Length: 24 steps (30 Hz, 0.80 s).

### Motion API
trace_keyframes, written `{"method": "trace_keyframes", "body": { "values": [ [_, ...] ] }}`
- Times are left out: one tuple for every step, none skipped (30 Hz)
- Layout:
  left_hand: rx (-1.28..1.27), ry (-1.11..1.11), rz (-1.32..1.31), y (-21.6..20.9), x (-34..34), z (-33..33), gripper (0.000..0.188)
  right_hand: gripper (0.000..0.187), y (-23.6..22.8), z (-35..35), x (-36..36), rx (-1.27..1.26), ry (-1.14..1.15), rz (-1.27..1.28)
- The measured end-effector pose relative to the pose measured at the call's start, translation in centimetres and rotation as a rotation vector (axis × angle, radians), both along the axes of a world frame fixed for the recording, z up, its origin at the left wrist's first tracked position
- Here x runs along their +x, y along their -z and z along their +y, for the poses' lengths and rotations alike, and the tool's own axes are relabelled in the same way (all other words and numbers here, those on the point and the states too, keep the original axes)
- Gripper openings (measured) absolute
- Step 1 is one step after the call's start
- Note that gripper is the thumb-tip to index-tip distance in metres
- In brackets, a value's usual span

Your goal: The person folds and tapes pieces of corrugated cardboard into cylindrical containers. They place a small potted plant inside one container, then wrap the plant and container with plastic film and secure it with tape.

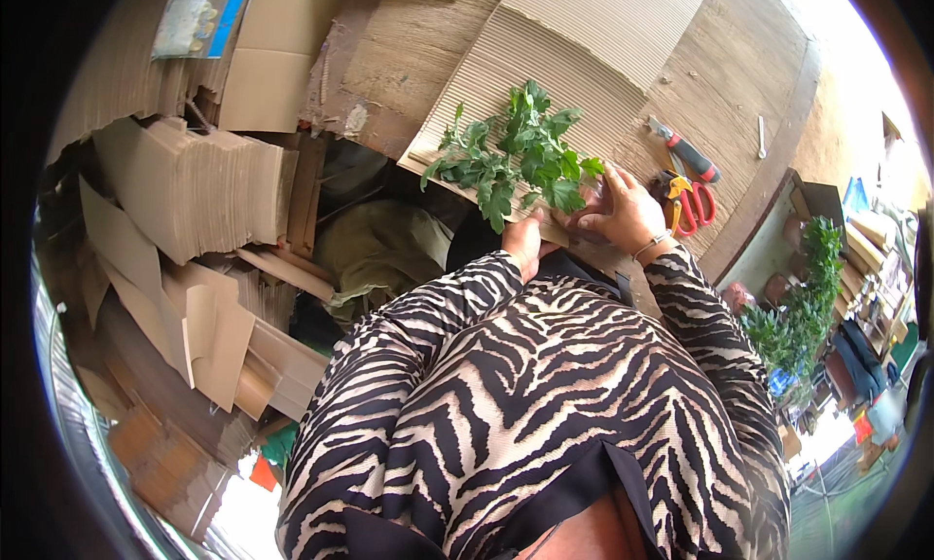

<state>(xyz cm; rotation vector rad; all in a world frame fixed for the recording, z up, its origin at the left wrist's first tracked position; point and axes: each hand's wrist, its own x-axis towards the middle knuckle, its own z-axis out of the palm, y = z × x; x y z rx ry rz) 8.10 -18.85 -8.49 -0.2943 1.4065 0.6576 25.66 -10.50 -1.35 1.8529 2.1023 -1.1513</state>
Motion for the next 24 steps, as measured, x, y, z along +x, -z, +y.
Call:
{"method": "trace_keyframes", "body": {
  "values": [
    [-0.006, -0.011, 0.003, 0.2, 0.0, -0.1, 0.031, 0.098, 0.0, -0.1, -0.2, -0.017, 0.007, 0.003],
    [0.005, -0.019, -0.02, 0.3, -0.1, -0.2, 0.031, 0.094, 0.1, -0.5, -0.5, 0.027, 0.019, -0.041],
    [0.011, -0.015, -0.015, -0.1, -0.1, 0.1, 0.03, 0.092, -0.3, -0.6, -0.8, 0.078, 0.004, -0.075],
    [0.011, -0.004, -0.016, -0.4, -0.2, 0.3, 0.029, 0.089, -1.1, -0.8, -1.3, 0.129, -0.007, -0.108],
    [0.01, 0.009, -0.017, -0.7, -0.3, 0.5, 0.028, 0.086, -1.6, -1.0, -1.7, 0.179, -0.017, -0.142],
    [0.019, -0.007, -0.039, -0.3, -0.1, 0.2, 0.026, 0.079, -1.5, -2.1, -1.9, 0.302, -0.041, -0.127],
    [0.024, -0.007, -0.046, 0.1, -0.1, 0.1, 0.026, 0.077, -1.7, -2.7, -2.2, 0.295, -0.046, -0.123],
    [0.028, -0.005, -0.054, 0.6, -0.3, 0.2, 0.025, 0.078, -1.3, -3.0, -2.5, 0.293, -0.075, -0.12],
    [0.029, -0.004, -0.065, 0.8, -0.1, 0.1, 0.025, 0.079, -0.8, -3.3, -2.4, 0.288, -0.104, -0.12],
    [0.016, 0.023, -0.047, -1.0, 0.1, 0.9, 0.025, 0.086, -1.5, -3.6, -2.6, 0.286, -0.123, -0.132],
    [0.019, -0.055, -0.083, 0.0, 0.1, 0.8, 0.023, 0.1, -1.3, -4.1, -2.5, 0.287, -0.147, -0.129],
    [0.027, -0.021, -0.095, 0.2, 0.0, 0.9, 0.021, 0.106, -1.9, -4.3, -2.8, 0.25, -0.126, -0.129],
    [0.041, 0.017, -0.104, 0.0, -0.2, 1.3, 0.02, 0.111, -2.2, -4.2, -3.1, 0.218, -0.101, -0.126],
    [0.038, 0.001, -0.118, -0.5, -0.1, 1.3, 0.018, 0.116, -1.6, -4.7, -3.0, 0.189, -0.101, -0.136],
    [0.027, 0.0, -0.141, -0.8, -0.2, 1.7, 0.015, 0.116, -1.1, -4.9, -3.3, 0.19, -0.078, -0.15],
    [-0.003, -0.005, -0.138, -0.9, -0.2, 1.8, 0.013, 0.116, -0.7, -5.0, -3.6, 0.22, -0.054, -0.168],
    [-0.032, -0.011, -0.133, -1.0, 0.0, 1.8, 0.012, 0.117, -0.4, -5.1, -3.7, 0.25, -0.031, -0.185],
    [-0.038, -0.025, -0.159, -1.2, -0.2, 2.1, 0.011, 0.114, 0.2, -5.1, -3.8, 0.277, -0.029, -0.195],
    [-0.044, -0.039, -0.184, -1.5, -0.3, 2.3, 0.01, 0.112, 0.8, -5.2, -3.7, 0.304, -0.028, -0.205],
    [-0.05, -0.053, -0.21, -1.9, -0.5, 2.5, 0.01, 0.109, 1.4, -5.2, -3.7, 0.332, -0.026, -0.215],
    [-0.069, 0.019, -0.209, -2.9, -0.6, 3.0, 0.012, 0.105, 2.0, -5.2, -3.5, 0.375, -0.015, -0.19],
    [-0.026, 0.123, -0.268, -4.1, -1.1, 3.6, 0.013, 0.1, 2.5, -5.1, -3.2, 0.417, -0.004, -0.169],
    [0.015, 0.227, -0.327, -4.9, -1.8, 4.1, 0.015, 0.096, 2.8, -5.1, -3.0, 0.46, 0.007, -0.149],
    [0.064, 0.316, -0.29, -5.4, -2.4, 4.4, 0.018, 0.084, 2.3, -4.7, -2.7, 0.469, 0.036, -0.073]
  ]
}}
